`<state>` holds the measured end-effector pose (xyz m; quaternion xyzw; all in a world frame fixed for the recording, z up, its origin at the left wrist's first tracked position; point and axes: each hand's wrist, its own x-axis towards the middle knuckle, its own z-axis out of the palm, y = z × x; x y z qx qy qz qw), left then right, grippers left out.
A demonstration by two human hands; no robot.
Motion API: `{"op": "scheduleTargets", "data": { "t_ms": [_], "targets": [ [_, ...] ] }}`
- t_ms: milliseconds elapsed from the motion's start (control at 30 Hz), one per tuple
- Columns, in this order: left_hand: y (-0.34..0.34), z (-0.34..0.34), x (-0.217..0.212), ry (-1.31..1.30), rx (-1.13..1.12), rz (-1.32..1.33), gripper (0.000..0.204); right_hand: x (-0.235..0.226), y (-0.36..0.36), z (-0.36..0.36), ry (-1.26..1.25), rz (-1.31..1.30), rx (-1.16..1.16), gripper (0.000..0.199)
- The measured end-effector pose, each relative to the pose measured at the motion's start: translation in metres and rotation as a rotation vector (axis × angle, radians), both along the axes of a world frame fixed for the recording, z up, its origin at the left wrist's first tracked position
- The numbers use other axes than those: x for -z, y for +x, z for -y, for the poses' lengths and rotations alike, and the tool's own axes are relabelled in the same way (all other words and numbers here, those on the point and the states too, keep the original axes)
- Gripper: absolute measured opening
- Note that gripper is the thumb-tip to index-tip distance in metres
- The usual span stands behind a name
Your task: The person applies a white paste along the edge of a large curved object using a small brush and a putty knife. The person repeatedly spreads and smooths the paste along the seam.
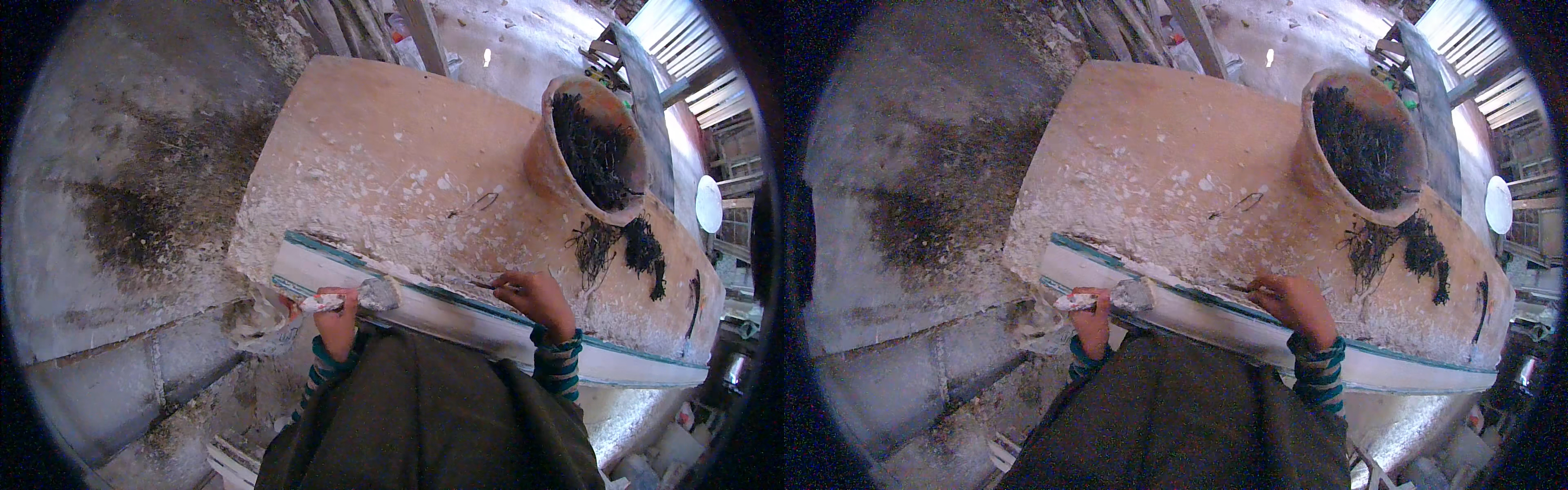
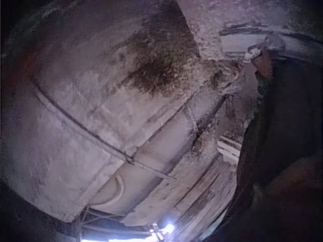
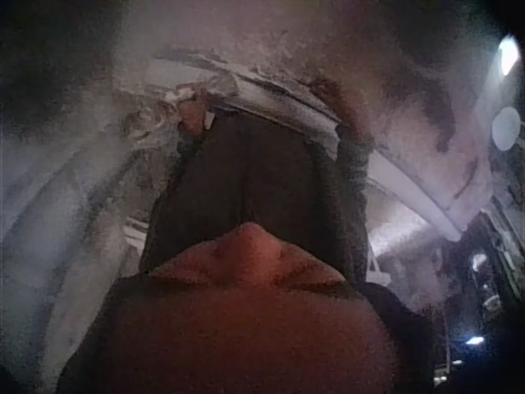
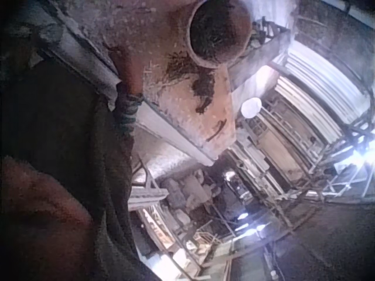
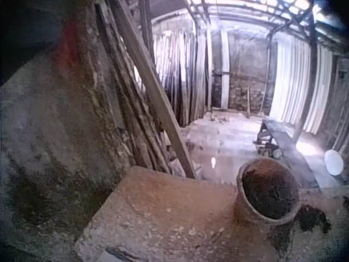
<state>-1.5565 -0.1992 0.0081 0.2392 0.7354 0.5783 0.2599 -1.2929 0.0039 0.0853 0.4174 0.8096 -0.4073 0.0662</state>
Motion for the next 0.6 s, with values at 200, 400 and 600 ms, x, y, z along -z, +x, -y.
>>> {"op": "scheduleTargets", "data": {
  "t_ms": [200,400,600],
  "targets": [
    [0.003,0.008,0.015,0.042,-0.041,-0.194,0.011,0.008,-0.038,0.011,0.118,0.041,-0.137,0.019],
    [-0.006,0.009,0.008,-0.002,-0.067,-0.369,0.009,-0.015,-0.045,-0.008,0.123,0.057,-0.088,0.018],
    [-0.004,0.011,0.007,-0.067,-0.103,-0.328,0.015,0.022,-0.059,-0.012,0.02,0.121,-0.252,0.019]
  ]
}}
